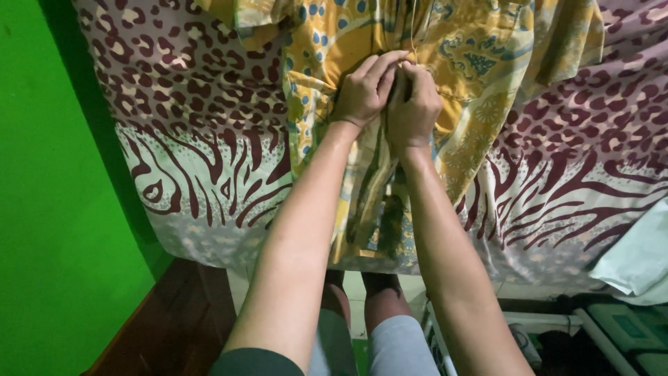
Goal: Put a button-down shirt onto a hanger and fasten the buttons.
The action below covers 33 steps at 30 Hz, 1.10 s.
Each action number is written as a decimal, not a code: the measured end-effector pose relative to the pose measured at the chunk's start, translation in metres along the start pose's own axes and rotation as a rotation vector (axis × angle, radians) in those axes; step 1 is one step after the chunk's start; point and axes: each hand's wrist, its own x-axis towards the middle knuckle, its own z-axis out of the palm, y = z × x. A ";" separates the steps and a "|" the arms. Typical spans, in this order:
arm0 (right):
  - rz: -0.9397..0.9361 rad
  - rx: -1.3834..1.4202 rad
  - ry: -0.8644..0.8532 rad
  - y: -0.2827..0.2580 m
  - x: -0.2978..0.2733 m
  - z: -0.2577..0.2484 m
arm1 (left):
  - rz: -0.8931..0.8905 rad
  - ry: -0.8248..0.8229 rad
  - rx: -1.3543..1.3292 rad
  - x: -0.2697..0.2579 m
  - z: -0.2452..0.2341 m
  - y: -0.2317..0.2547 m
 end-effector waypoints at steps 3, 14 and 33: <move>0.051 -0.015 0.032 -0.004 -0.001 0.002 | 0.005 0.004 -0.011 -0.002 0.005 -0.008; 0.145 -0.126 -0.031 0.014 -0.006 0.020 | -0.051 -0.023 -0.038 -0.003 0.007 -0.011; 0.379 0.135 -0.428 0.015 -0.003 -0.042 | -0.123 0.186 0.075 -0.048 -0.040 0.032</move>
